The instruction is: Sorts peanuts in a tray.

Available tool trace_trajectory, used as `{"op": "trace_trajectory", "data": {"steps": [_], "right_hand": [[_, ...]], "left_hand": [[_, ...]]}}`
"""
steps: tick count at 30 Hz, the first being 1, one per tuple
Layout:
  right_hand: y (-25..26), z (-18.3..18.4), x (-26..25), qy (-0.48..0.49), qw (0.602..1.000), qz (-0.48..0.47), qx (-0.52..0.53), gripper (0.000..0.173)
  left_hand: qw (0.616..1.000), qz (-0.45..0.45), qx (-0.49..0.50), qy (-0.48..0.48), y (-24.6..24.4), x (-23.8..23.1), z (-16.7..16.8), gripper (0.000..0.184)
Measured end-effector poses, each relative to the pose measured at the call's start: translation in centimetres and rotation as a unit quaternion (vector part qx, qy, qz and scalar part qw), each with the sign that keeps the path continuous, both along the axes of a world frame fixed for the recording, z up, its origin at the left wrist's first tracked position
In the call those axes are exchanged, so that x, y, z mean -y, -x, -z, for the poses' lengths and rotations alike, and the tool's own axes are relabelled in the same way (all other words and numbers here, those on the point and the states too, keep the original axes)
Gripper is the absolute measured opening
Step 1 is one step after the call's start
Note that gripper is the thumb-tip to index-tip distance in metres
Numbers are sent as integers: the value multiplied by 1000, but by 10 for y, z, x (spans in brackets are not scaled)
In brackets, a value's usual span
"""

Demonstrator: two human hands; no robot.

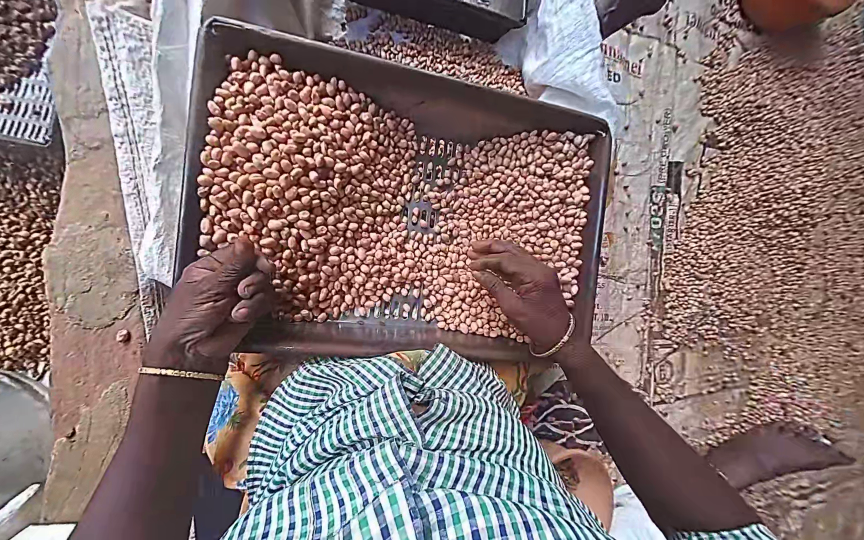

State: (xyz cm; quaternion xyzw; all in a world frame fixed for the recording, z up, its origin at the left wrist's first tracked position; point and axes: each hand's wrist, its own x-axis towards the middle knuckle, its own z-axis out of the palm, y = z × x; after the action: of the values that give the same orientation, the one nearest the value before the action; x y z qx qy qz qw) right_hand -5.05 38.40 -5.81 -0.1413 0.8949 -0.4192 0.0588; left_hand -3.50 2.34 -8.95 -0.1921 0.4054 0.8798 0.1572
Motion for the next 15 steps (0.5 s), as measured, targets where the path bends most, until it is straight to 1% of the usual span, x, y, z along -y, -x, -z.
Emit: {"op": "trace_trajectory", "data": {"steps": [1,2,3,5,7,8,9,10,11,12,13,14,15], "right_hand": [[2,1,1,-50,997,-26,-53,17],[4,2,2,-83,993,-37,-68,17],[4,3,5,-104,992,-42,-58,17],[4,14,12,-126,989,-60,-41,21],[5,30,13,-116,989,-53,-71,16],[6,32,14,-84,993,-25,-76,14],[6,29,15,-26,997,20,-64,13],[8,21,19,58,995,69,-40,12],[10,12,27,150,983,106,-29,9],[11,3,41,218,969,117,-26,10],[9,-5,61,247,964,92,-33,10],[4,-11,84,245,968,40,-42,13],[1,-14,105,222,973,-16,-54,21]], "left_hand": [[1000,-7,-2,-27,0,1,1,44],[998,-10,-6,-58,0,3,2,45],[996,-13,-11,-85,0,4,2,46],[992,-15,-24,-125,0,5,0,47],[988,-6,-38,-147,1,7,2,50],[986,-4,-44,-158,1,9,3,52],[984,-3,-52,-173,1,11,4,52],[981,-2,-61,-182,0,13,5,51],[983,14,-69,-171,-1,15,5,51],[986,50,-72,-139,-2,16,3,52],[988,105,-67,-88,-2,15,1,54],[982,174,-57,-36,1,14,-1,57],[970,237,-54,-2,4,11,-2,59]]}}
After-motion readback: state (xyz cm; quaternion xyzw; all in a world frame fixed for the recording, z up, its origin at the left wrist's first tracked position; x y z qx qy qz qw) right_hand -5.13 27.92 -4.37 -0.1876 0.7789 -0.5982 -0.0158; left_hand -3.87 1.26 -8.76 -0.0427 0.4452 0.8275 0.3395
